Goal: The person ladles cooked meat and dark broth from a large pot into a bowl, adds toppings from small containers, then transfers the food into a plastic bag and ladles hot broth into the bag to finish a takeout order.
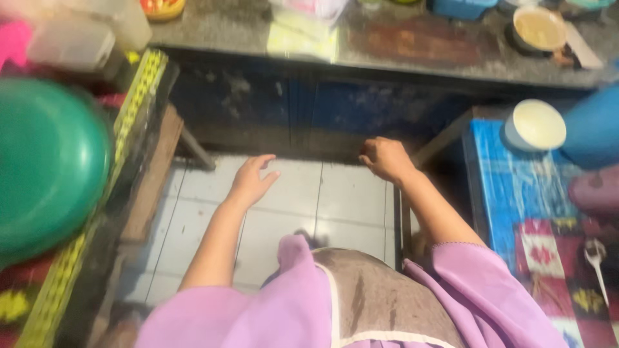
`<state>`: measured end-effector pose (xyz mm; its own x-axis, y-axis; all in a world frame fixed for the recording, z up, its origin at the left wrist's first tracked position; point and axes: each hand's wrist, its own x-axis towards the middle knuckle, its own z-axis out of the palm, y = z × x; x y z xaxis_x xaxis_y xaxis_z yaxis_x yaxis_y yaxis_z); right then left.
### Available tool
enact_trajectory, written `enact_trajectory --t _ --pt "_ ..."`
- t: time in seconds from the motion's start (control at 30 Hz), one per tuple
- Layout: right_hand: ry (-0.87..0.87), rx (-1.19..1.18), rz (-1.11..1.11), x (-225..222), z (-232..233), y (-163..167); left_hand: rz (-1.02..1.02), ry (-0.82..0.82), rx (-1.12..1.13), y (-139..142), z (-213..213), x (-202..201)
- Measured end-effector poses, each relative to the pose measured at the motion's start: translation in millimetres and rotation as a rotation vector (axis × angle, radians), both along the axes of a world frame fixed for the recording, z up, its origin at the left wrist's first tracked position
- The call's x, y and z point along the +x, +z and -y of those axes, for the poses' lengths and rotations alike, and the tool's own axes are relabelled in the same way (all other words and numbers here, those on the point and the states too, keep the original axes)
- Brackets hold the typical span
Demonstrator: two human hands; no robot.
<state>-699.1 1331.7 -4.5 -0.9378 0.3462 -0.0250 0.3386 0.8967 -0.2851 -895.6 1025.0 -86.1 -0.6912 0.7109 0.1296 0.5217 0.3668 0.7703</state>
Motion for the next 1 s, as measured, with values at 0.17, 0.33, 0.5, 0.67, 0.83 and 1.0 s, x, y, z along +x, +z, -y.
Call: enact_trajectory --t 0.17,0.33,0.5,0.67,0.83,1.0 --pt "-0.005 -0.008 -0.021 -114 -82 12 0.02 -0.016 0.033 27 -94 -99" --pt "0.035 -0.016 -0.209 -198 -158 12 -0.131 -0.047 0.16 59 -188 -163" --pt "0.037 -0.099 -0.371 -290 -238 -4 -0.23 -0.002 0.208 74 -287 -212" --pt "0.026 -0.303 -0.382 -379 -292 -22 -0.334 0.08 0.247 89 -384 -254" --pt "0.112 -0.479 -0.328 -435 -320 -35 -0.284 0.145 0.045 86 -442 -280" --pt "0.2 -0.752 -0.35 -459 -329 -36 -0.3 0.275 -0.011 64 -464 -304"
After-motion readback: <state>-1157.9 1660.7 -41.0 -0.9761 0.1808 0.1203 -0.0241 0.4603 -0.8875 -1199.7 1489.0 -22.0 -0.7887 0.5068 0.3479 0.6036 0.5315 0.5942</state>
